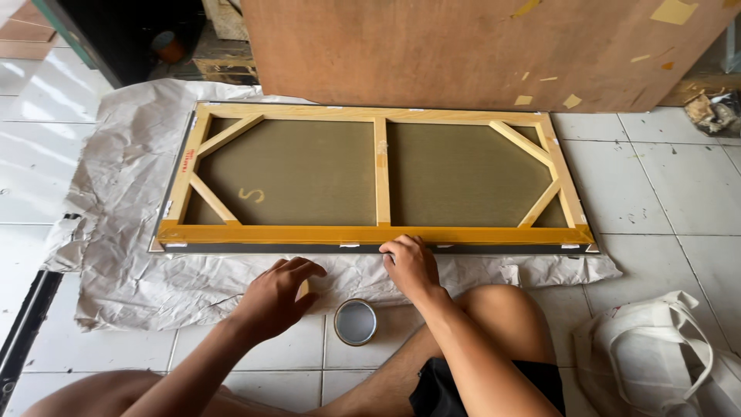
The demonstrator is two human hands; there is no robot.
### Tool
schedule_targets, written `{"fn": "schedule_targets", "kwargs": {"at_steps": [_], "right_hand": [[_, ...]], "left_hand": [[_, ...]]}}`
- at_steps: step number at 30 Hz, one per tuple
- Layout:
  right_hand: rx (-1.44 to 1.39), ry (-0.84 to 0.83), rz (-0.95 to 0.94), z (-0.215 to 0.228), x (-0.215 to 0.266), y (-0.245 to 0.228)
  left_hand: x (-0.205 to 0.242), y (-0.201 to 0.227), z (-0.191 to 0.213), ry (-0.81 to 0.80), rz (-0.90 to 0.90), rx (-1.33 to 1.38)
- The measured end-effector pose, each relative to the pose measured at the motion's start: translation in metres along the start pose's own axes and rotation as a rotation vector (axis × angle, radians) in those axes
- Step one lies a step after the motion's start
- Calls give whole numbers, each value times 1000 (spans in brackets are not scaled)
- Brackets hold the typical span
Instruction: The person applies yellow tape to the back edges of a wooden frame, smoothing it down with their hands.
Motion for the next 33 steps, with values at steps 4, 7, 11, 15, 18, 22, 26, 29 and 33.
{"fn": "schedule_targets", "kwargs": {"at_steps": [4, 7, 11, 15, 18, 22, 26, 29, 33], "right_hand": [[65, 36, 93, -8, 5, -5], [40, -10, 100, -9, 14, -10], [45, -1, 85, -8, 24, -10], [56, 6, 87, -2, 21, -11], [-14, -21, -37, -17, 18, 4], [-283, -135, -211, -40, 5, 24], [-1181, -218, -577, -41, 20, 15], [-1831, -255, -674, -57, 18, 24], [-2202, -276, -706, -62, 15, 35]], "left_hand": [[-36, -51, -39, 145, 23, 63], [-64, -39, -62, 157, -27, 73], [-105, -17, -100, 109, -60, -47], [-143, -17, -145, 100, 39, -179], [-141, -9, -148, 100, 91, -267], [-153, -18, -156, 22, 168, -256], [-183, -33, -182, -37, 298, 711], [-194, -26, -192, -16, 385, 1637], [-189, -25, -190, 151, 506, 2477]]}}
Point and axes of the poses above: each hand's wrist, its own x-axis away from the middle knuckle, its own z-axis out of the back of the hand, y = z × x, the point moved 7 cm from there along -x, towards the middle knuckle, and after that the axes turned 9 degrees about -y, right-handed, at the moved point
